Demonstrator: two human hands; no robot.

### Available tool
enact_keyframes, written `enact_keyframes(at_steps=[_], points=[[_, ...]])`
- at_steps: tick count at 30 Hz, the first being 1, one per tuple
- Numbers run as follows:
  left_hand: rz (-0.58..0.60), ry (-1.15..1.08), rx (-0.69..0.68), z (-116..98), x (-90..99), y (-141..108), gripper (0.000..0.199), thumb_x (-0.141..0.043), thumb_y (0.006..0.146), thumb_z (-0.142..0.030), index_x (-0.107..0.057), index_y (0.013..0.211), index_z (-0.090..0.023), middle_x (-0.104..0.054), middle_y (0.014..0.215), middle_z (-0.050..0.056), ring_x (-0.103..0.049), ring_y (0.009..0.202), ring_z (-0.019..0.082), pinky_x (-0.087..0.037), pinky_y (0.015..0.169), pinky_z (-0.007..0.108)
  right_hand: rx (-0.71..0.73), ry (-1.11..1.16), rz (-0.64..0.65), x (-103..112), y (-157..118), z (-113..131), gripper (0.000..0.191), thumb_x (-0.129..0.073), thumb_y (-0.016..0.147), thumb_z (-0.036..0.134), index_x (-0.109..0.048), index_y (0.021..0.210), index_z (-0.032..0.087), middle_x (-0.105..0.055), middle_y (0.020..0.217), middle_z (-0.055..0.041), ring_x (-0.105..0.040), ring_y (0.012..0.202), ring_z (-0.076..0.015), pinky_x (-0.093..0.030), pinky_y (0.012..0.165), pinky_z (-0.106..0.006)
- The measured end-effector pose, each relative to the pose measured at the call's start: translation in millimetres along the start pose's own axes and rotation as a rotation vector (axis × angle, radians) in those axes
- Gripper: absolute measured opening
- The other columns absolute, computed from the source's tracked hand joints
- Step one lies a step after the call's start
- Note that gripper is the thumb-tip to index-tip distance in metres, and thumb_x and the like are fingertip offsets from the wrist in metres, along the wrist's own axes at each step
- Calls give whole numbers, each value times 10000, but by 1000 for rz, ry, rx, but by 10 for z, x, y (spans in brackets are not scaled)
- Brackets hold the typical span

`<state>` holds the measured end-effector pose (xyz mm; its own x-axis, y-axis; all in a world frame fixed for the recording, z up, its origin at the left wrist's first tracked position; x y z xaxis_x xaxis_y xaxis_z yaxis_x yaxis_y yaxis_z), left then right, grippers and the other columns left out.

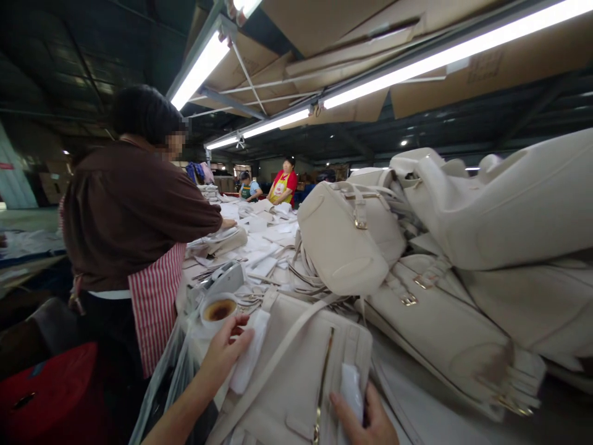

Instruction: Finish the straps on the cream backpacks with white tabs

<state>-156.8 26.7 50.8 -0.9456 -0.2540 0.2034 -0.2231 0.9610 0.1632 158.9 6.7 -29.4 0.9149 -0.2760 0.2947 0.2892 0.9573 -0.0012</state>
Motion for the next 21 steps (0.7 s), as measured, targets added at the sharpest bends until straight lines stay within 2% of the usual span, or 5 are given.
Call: enact_keyframes(at_steps=[2,5,13,17,21], points=[[-45,150,-88,-114,54,-22,321,-564,729,-464,-598,857,-171,-600,866,48,-536,798,199,-415,708,300,-2,16,-1,-6,-4,4,607,-613,648,635,-604,1077,206,-751,915,-49,-674,901,-293,-511,835,-340],[61,277,-115,-166,-37,-57,262,-525,766,-442,-540,681,-195,-535,687,1,-500,694,179,-374,650,291,-5,29,-17,-1,-25,32,621,-620,639,624,-603,1093,202,-749,928,-49,-674,897,-288,-509,838,-337],[60,514,-133,-198,-170,-50,253,-493,793,-376,-431,605,-219,-437,586,-37,-428,597,147,-288,583,285,8,52,9,-31,-32,34,574,-601,671,599,-591,1087,203,-742,927,-50,-674,875,-279,-505,832,-326],[96,410,-134,-176,-205,-12,249,-467,774,-385,-396,592,-230,-425,560,-48,-447,571,141,-326,551,265,40,55,10,-18,-1,95,561,-615,685,555,-595,1093,171,-738,950,-74,-670,891,-289,-512,830,-352],[215,231,5,-10,-283,-85,357,-506,715,-570,-448,611,-233,-517,504,-41,-511,488,163,-401,472,266,113,39,-8,54,-205,316,511,-636,726,417,-603,1143,123,-715,1065,-117,-653,982,-281,-504,891,-367]])
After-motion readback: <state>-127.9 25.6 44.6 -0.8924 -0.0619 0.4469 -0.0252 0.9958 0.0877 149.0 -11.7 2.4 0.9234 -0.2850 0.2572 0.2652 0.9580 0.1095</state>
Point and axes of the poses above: each hand's wrist, its own y-axis towards the middle knuckle, its own x-axis out of the back of the hand, z = x × y, the point moved 9 cm from there along y, towards the middle knuckle
